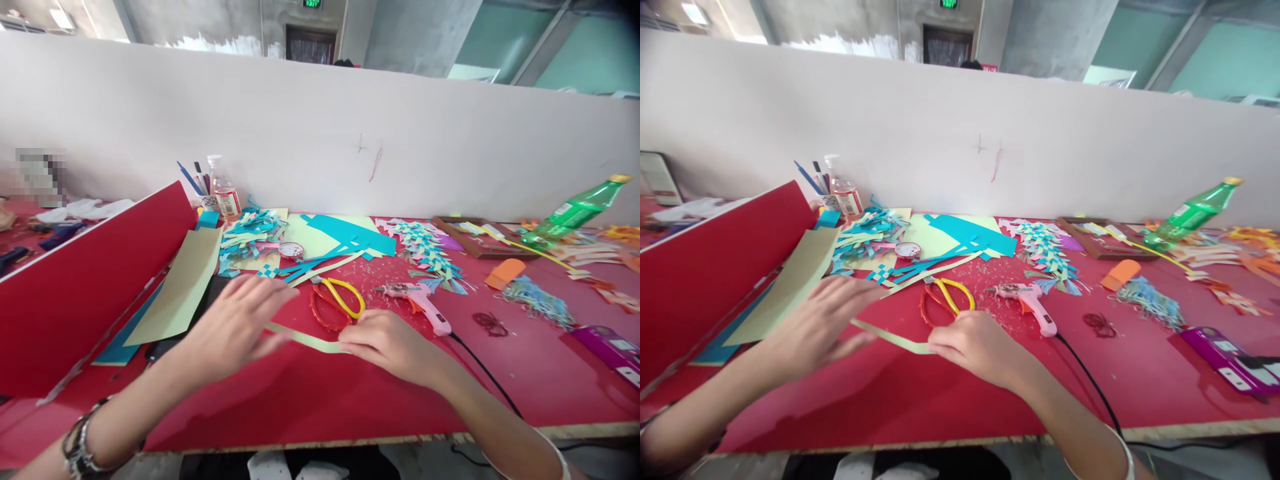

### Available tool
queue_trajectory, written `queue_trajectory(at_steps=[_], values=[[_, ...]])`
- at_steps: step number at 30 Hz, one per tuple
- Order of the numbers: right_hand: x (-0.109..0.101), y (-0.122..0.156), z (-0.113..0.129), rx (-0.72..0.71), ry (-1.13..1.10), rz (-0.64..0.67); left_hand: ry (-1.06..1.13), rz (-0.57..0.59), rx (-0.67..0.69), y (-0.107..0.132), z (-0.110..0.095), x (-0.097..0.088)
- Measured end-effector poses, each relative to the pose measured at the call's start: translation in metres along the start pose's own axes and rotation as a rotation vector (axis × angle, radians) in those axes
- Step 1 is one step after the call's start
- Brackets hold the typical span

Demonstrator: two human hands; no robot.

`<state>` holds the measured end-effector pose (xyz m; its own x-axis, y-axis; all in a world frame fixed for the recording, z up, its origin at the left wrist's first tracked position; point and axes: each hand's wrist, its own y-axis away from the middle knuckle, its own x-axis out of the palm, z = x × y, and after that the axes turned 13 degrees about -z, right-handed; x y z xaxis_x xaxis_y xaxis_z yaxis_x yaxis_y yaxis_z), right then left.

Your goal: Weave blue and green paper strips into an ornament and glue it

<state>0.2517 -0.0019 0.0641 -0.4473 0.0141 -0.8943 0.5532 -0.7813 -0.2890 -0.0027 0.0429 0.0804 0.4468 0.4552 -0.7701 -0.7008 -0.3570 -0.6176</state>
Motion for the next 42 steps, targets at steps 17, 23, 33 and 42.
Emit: queue_trajectory(at_steps=[17,23,33,42], values=[[0.031,-0.015,0.023,-0.087,0.02,-0.267,0.533,0.342,-0.187,0.003,-0.037,0.023],[0.025,-0.001,0.006,0.043,-0.02,-0.261,0.592,0.394,-0.242,0.015,-0.019,0.012],[0.008,0.02,-0.023,0.145,0.226,-0.467,0.342,0.359,-0.144,0.026,0.007,-0.002],[0.015,-0.007,0.031,0.03,0.099,-0.46,0.238,0.313,-0.055,0.012,-0.024,0.004]])
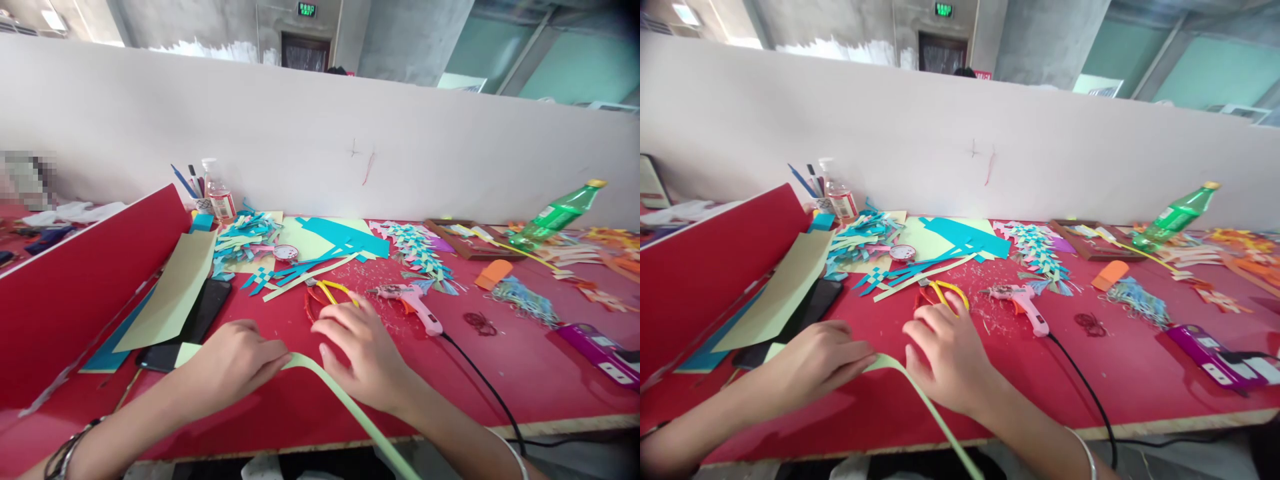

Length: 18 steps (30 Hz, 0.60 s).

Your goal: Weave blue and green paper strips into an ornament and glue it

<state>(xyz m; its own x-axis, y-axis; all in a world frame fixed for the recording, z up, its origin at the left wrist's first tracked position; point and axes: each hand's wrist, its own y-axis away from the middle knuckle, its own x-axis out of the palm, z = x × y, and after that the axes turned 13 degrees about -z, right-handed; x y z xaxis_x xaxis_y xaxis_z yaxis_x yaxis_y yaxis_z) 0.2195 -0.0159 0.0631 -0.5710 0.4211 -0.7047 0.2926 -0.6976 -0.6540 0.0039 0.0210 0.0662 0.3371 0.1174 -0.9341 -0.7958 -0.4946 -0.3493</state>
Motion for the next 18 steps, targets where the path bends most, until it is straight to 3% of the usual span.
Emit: queue_trajectory(at_steps=[3,6,12,18], values=[[0.002,-0.008,0.009,0.026,-0.169,0.139,0.011,-0.014,0.016,-0.004,-0.007,0.003],[0.007,-0.01,0.01,0.009,-0.163,0.216,0.045,-0.033,0.01,-0.008,-0.011,0.004],[0.027,-0.005,0.008,-0.068,-0.072,0.203,0.147,-0.005,-0.025,-0.008,-0.008,0.007],[0.022,0.002,-0.009,0.024,-0.133,0.226,0.327,0.073,-0.108,0.001,0.011,0.006]])
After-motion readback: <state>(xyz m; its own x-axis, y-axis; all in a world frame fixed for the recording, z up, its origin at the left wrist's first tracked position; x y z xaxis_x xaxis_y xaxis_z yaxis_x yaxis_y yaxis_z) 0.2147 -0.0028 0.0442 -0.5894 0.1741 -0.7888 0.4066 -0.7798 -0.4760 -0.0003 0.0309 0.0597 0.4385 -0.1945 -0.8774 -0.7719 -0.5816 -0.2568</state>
